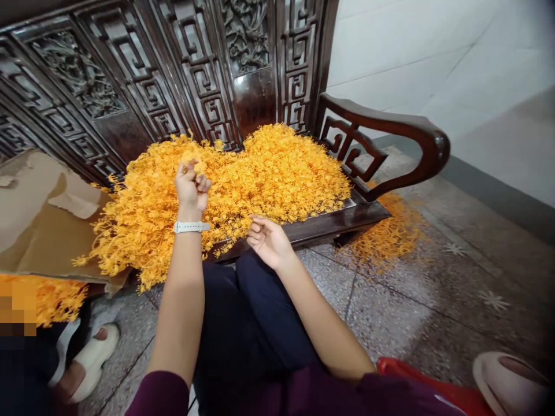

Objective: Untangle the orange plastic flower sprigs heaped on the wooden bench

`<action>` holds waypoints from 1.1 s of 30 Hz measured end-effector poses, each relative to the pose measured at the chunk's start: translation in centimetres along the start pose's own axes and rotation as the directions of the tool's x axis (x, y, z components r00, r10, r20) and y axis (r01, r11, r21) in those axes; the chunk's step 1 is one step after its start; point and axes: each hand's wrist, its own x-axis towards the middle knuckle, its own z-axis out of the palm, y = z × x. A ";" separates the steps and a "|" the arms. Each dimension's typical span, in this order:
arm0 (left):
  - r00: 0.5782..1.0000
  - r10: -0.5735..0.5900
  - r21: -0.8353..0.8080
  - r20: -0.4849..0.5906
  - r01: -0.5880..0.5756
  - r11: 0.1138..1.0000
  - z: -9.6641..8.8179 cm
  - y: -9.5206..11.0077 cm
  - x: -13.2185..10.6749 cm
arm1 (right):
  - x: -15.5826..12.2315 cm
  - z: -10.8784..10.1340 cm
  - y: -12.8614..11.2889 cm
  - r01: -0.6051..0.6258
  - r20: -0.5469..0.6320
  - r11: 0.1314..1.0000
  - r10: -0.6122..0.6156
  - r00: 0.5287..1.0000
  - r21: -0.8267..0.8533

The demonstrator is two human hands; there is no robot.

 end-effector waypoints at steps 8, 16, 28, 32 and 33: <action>0.951 -0.089 0.260 0.296 0.009 0.966 0.8 0.6 -1.8 | -1.2 1.7 -3.9 0.475 0.051 0.802 -0.491 0.869 -0.364; 0.893 -0.181 0.415 0.412 -0.007 0.910 1.7 0.0 -2.7 | 0.2 3.2 -4.3 0.630 0.236 0.445 -0.665 0.709 -0.637; 0.873 -0.225 0.339 0.432 0.073 0.938 0.8 0.0 -2.6 | 1.6 1.2 -5.3 0.607 0.497 0.092 -0.486 0.719 -0.789; 0.926 -0.202 0.207 0.319 0.140 0.968 0.5 0.3 -2.7 | 2.9 1.2 -4.0 0.584 0.471 0.138 -0.458 0.754 -0.800; 0.923 -0.221 0.192 0.314 0.166 0.967 0.4 0.4 -2.7 | 3.4 1.2 -3.6 0.590 0.475 0.127 -0.471 0.743 -0.798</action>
